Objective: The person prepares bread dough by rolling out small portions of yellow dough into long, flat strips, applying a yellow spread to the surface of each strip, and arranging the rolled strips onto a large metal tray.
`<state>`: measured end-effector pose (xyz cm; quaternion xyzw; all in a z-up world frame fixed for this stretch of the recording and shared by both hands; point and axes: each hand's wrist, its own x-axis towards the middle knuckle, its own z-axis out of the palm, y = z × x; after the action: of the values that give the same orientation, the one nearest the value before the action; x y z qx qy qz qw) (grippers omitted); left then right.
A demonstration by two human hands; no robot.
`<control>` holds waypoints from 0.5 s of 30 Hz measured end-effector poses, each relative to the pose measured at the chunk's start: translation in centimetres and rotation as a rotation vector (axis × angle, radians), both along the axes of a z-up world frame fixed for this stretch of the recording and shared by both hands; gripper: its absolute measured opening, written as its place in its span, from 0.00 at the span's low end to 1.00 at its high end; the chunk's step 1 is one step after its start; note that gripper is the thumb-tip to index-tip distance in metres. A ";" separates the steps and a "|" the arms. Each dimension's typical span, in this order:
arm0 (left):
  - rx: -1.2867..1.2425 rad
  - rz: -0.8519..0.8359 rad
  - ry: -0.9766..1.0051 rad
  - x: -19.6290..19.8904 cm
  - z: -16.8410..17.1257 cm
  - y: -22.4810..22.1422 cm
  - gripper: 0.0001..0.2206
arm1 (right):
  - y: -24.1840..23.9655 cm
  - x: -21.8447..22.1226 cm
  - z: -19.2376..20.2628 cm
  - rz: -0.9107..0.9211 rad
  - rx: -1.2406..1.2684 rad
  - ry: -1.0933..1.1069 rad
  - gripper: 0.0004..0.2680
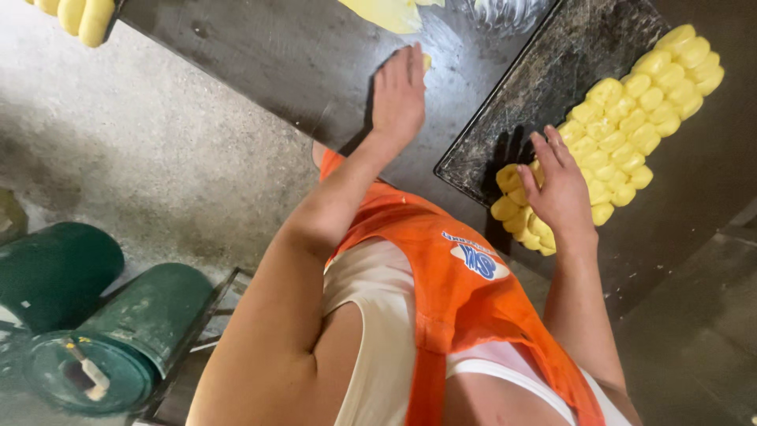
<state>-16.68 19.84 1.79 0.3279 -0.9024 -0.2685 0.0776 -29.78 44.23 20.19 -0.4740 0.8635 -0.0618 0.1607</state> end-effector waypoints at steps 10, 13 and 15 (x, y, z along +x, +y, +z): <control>1.885 -0.017 0.672 7.5 2.7 -15.1 0.23 | -8.6 3.6 -1.9 0.019 0.004 -0.013 0.19; 1.555 0.138 0.785 12.1 2.7 -23.1 0.23 | -12.8 5.1 -2.2 0.027 0.030 -0.002 0.20; 0.999 0.311 0.692 16.0 1.2 -30.0 0.21 | -15.0 5.9 -2.2 0.048 0.011 -0.020 0.19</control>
<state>-0.66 -10.17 3.01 0.3460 -0.5325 -0.7341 0.2406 -23.87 29.19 18.04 -0.4932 0.8505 -0.0576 0.1733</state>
